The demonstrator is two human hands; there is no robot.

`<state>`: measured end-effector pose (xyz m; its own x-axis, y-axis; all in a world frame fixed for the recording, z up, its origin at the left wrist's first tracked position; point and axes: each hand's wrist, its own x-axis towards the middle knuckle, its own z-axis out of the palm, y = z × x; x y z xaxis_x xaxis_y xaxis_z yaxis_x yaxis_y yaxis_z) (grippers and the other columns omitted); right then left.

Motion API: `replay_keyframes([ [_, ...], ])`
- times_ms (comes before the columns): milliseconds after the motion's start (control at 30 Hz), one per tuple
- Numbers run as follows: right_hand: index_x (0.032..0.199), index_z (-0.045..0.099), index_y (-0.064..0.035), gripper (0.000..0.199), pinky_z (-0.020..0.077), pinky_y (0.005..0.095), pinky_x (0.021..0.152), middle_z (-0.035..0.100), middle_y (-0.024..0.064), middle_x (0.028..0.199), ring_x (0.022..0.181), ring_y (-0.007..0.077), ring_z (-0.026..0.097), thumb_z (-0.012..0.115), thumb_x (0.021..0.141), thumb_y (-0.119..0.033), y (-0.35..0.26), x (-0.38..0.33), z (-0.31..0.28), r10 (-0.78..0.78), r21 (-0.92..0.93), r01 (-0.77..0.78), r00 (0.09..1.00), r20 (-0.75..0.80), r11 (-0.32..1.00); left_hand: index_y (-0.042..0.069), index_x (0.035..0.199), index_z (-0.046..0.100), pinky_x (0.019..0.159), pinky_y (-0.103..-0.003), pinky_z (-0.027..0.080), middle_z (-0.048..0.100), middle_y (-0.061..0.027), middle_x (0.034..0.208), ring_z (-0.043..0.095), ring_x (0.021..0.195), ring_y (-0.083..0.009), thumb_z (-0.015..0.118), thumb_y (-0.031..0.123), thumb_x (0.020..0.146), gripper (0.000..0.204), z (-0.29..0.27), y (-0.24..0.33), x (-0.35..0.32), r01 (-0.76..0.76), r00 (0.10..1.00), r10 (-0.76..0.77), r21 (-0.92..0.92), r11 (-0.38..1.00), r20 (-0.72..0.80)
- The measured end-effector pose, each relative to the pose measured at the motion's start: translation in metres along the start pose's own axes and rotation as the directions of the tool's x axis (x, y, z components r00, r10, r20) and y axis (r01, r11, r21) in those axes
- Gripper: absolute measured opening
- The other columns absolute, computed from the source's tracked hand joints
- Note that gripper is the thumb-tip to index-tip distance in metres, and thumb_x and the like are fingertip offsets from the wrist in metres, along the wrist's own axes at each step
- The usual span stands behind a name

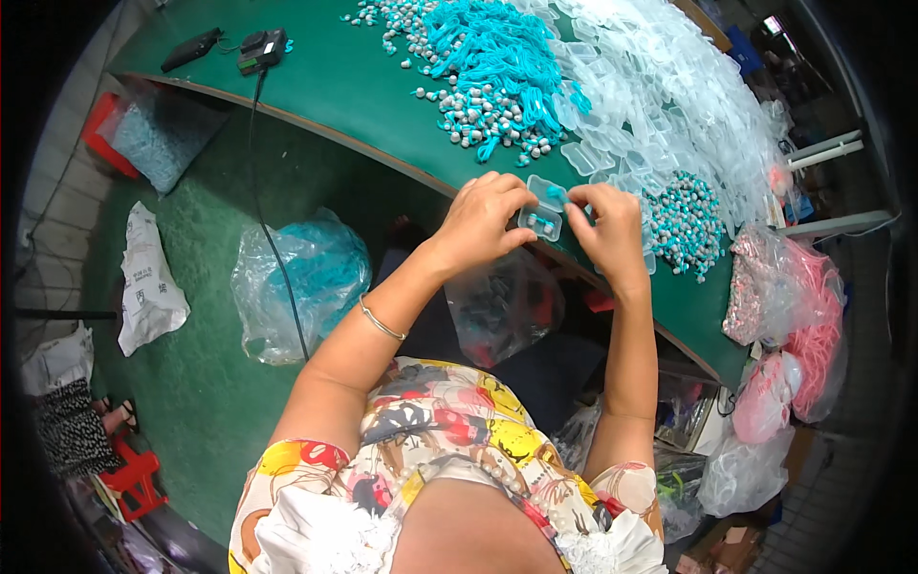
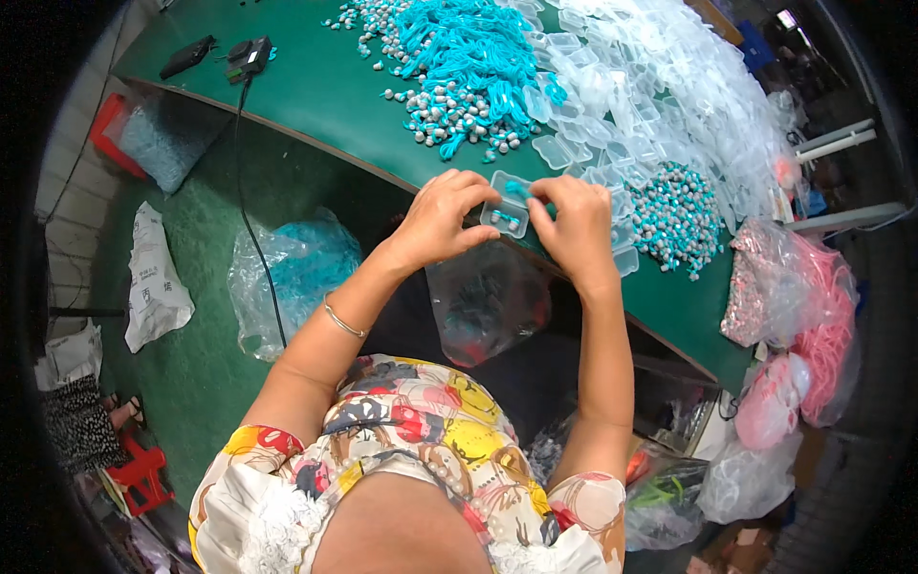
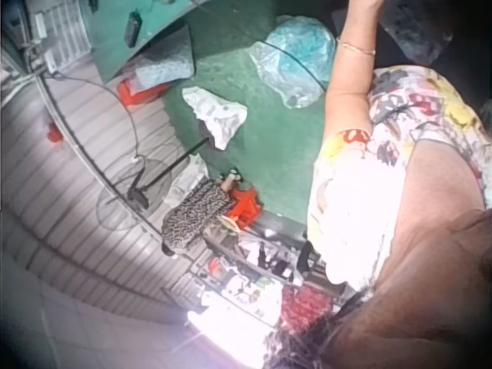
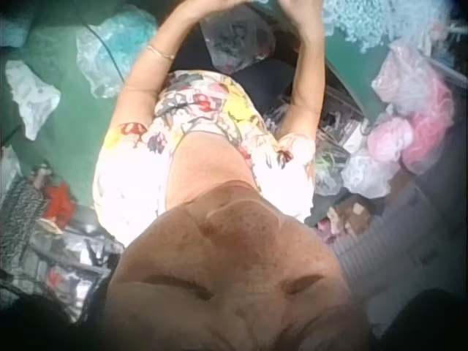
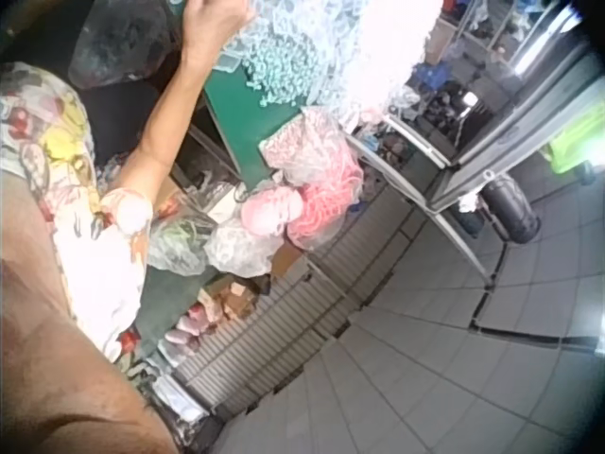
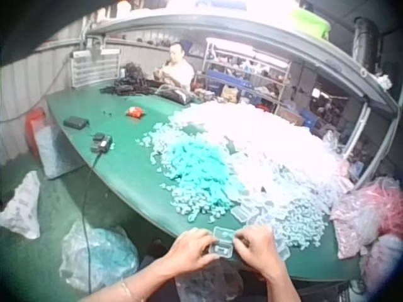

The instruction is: The person sits at a green workbench and repeatedly picks up small clear plastic containers and teal-colored beads. They place the beads into the containers, close the lids, and set the filled containers aside.

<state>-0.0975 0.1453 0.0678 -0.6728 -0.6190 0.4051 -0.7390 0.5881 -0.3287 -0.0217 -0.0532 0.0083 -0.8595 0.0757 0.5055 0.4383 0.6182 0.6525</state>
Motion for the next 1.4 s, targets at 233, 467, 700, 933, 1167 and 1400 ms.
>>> replay_keyframes([
  [233,0.084,0.068,-0.0123,0.006,0.0377,0.0436,0.08,0.062,0.0031,0.078,0.079,0.0242,0.061,0.071,0.079,-0.013,-0.014,-0.007,0.013,-0.165,-0.227,0.174,0.984,0.062,0.958,0.01,0.105,0.064,0.08,-0.042,0.045,0.062,-0.0053,0.095,0.058,0.092,-0.0285,0.084,0.02,0.067,0.043,-0.001,0.006,0.002,0.071,0.997,-0.071,-0.03,0.997,-0.009],
  [467,0.089,0.07,-0.0122,0.009,0.0392,0.041,0.079,0.064,0.0031,0.084,0.082,0.0246,0.061,0.071,0.081,-0.013,-0.014,-0.003,0.013,-0.187,-0.177,0.201,0.978,0.092,0.963,0.012,0.101,0.066,0.081,-0.042,0.046,0.062,-0.0046,0.096,0.058,0.093,-0.0276,0.083,0.021,0.068,0.038,0.001,0.001,0.0,-0.005,1.0,0.006,0.032,0.999,-0.023],
  [700,0.097,0.069,-0.0103,0.016,0.0425,0.0427,0.078,0.065,0.0068,0.092,0.087,0.0284,0.062,0.072,0.081,-0.015,0.005,0.008,0.019,-0.074,-0.294,0.08,0.997,0.029,0.953,0.01,0.102,0.066,0.081,-0.042,0.046,0.062,-0.0048,0.097,0.058,0.092,-0.0281,0.083,0.021,0.067,0.04,0.003,0.0,-0.002,-0.004,0.999,0.005,0.028,1.0,-0.034],
  [933,0.1,0.065,-0.0046,0.027,0.045,0.0454,0.076,0.065,0.01,0.096,0.09,0.0314,0.063,0.077,0.078,-0.014,0.012,0.0,0.022,-0.023,-0.042,0.022,0.999,-0.022,0.999,0.009,0.115,0.062,0.08,-0.043,0.045,0.062,-0.007,0.097,0.058,0.095,-0.0303,0.083,0.022,0.069,0.052,0.0,0.008,-0.001,0.081,0.995,-0.085,-0.074,0.994,-0.044],
  [1167,0.106,0.063,-0.0045,0.033,0.0421,0.0436,0.085,0.064,0.0093,0.1,0.096,0.0301,0.06,0.075,0.078,-0.016,-0.012,-0.024,0.01,-0.25,-0.017,0.25,0.968,-0.015,0.968,0.007,0.108,0.064,0.08,-0.044,0.045,0.059,-0.0102,0.096,0.058,0.094,-0.0305,0.074,0.025,0.082,0.034,0.006,0.004,-0.003,-0.066,0.996,0.072,0.109,0.992,-0.054],
  [1400,0.098,0.065,-0.0058,0.024,0.037,0.0419,0.083,0.062,0.008,0.087,0.086,0.0288,0.058,0.073,0.08,-0.019,-0.015,-0.053,0.015,-0.155,0.117,0.157,0.988,-0.027,0.981,0.004,0.093,0.065,0.068,-0.042,0.047,0.056,-0.0115,0.085,0.058,0.077,-0.032,0.068,0.024,0.088,0.02,0.011,0.014,-0.011,-0.156,0.987,0.155,-0.042,0.987,-0.03],
])
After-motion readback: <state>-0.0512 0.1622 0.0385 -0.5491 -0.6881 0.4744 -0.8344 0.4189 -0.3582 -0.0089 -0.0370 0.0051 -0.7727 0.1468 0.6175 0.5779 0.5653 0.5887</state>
